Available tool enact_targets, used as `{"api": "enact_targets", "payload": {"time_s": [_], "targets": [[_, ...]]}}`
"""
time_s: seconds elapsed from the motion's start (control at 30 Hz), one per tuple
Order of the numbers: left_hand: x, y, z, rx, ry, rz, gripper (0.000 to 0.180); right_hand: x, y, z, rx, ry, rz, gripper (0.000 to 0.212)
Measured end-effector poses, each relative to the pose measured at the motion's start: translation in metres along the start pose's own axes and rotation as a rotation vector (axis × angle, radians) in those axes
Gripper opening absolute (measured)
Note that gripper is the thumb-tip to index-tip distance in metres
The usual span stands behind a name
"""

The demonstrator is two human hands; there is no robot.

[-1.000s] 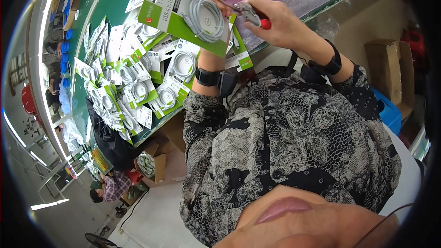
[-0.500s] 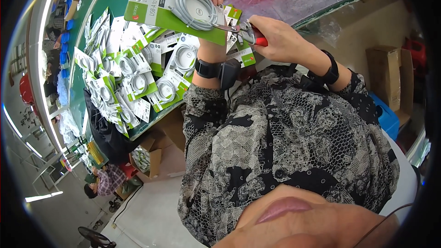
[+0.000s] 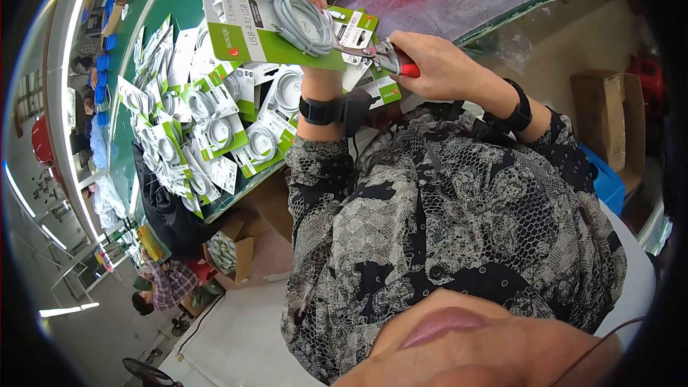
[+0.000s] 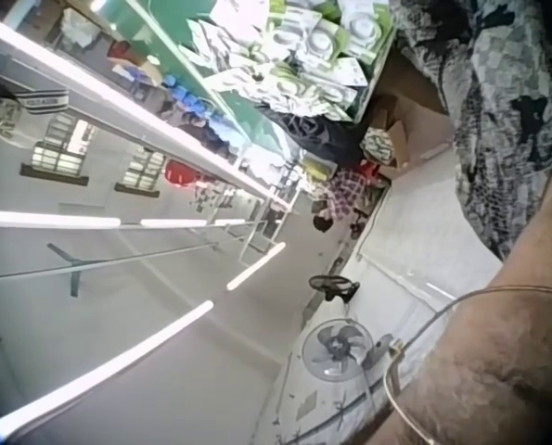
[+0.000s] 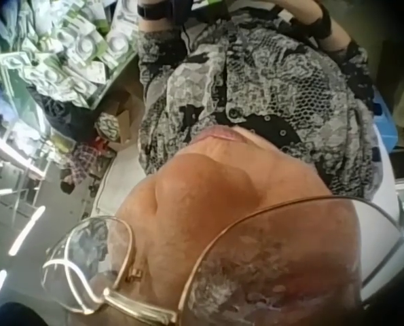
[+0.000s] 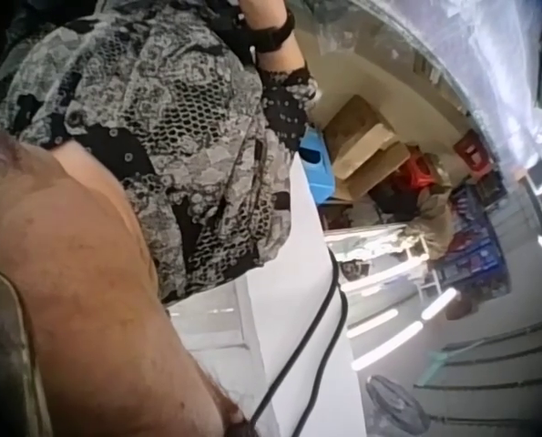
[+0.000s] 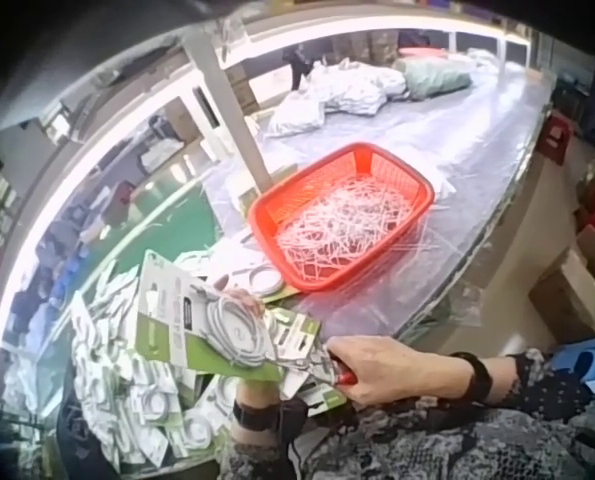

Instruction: The person picks up a cable package, turns it over, and uses shears to cut the plastic ties on the back. They then place the package on a pile and pick up another cable package to repeat the process.

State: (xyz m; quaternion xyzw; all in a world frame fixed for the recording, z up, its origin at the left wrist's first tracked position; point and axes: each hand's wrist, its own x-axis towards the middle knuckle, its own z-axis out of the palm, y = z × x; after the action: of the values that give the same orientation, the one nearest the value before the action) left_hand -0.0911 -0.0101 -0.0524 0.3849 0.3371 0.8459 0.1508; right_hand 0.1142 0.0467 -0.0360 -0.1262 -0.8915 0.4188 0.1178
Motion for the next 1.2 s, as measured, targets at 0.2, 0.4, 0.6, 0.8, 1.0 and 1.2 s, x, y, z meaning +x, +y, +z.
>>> {"api": "enact_targets", "payload": {"time_s": [0.2,0.4,0.6,0.8,1.0,1.2], "targets": [[0.006,0.008,-0.014,0.230,-0.082,0.038,0.059,0.002,-0.002,-0.004,-0.107,-0.019,0.072,0.029],[-0.009,0.003,-0.001,-0.086,0.008,-0.103,0.052,0.008,-0.005,-0.011,0.108,0.032,-0.017,0.025],[-0.032,-0.012,0.019,-0.137,0.010,-0.294,0.050,0.041,-0.008,-0.003,0.323,0.348,-0.318,0.036],[-0.053,0.000,0.035,0.108,-0.051,-0.366,0.041,0.051,-0.007,-0.003,0.192,0.298,-0.576,0.049],[-0.064,-0.006,0.033,-0.223,0.018,-0.537,0.036,0.057,-0.001,-0.003,0.062,0.256,-0.618,0.046],[-0.076,-0.018,0.029,-0.134,0.038,-0.533,0.032,0.052,0.003,-0.002,0.255,0.063,-0.261,0.043]]}}
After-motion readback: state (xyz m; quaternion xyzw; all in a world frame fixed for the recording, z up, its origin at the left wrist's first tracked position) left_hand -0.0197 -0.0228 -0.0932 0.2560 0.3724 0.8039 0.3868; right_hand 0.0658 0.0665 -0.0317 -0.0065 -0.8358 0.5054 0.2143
